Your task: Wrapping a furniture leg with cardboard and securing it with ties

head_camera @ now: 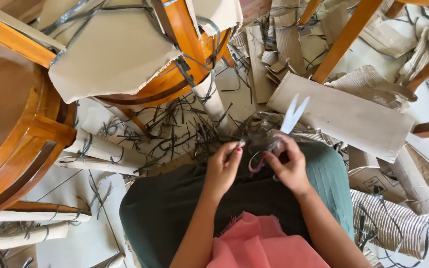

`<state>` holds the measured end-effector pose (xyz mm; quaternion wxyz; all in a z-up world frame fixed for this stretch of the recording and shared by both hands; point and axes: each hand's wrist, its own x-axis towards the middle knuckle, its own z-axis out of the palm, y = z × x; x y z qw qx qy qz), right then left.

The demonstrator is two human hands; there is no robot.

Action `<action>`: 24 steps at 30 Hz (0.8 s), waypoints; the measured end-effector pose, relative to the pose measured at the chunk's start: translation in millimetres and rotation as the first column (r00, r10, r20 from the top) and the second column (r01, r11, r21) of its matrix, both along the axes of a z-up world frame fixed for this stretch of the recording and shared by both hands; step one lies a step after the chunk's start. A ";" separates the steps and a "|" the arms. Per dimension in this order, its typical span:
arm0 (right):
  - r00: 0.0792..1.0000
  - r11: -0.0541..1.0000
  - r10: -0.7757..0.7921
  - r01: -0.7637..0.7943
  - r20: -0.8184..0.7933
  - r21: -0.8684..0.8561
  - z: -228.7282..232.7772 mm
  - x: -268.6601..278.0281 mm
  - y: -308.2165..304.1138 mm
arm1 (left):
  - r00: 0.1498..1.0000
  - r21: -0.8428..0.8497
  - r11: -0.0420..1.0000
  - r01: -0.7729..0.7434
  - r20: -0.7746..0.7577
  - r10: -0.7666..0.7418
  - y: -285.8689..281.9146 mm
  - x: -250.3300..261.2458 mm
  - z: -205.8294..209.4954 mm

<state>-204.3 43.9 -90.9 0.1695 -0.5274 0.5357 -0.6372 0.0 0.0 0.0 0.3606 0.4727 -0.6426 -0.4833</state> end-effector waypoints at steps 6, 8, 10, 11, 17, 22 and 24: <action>0.992 0.995 0.100 -0.101 -0.074 0.000 59.1 17.9 29.3 | 0.931 0.195 0.942 0.273 0.195 -0.310 19.7 -25.9 18.1; 0.993 0.995 0.103 -0.102 -0.054 0.015 63.9 15.0 37.7 | 0.908 0.288 0.909 0.300 0.205 -0.364 24.4 -32.6 21.0; 0.994 0.995 0.100 -0.099 -0.037 0.024 64.7 10.7 48.8 | 0.883 0.371 0.869 0.326 0.210 -0.421 30.1 -44.1 22.2; 0.997 1.000 0.007 -0.005 -0.076 0.024 65.0 8.0 53.2 | 0.913 0.386 0.869 0.311 0.133 -0.385 32.5 -51.6 23.8; 0.949 0.967 -0.248 0.255 -0.193 0.013 76.8 -14.9 64.9 | 0.962 0.254 0.928 0.274 -0.084 -0.261 38.8 -84.8 -14.0; 0.905 0.930 -0.357 0.367 -0.229 0.001 57.2 -73.1 73.8 | 0.972 0.264 0.936 0.233 -0.103 -0.213 32.1 -98.6 -14.9; 0.825 0.855 -0.466 0.513 -0.319 0.077 20.7 -107.8 75.7 | 0.973 0.259 0.938 0.229 -0.096 -0.210 28.3 -102.0 -23.7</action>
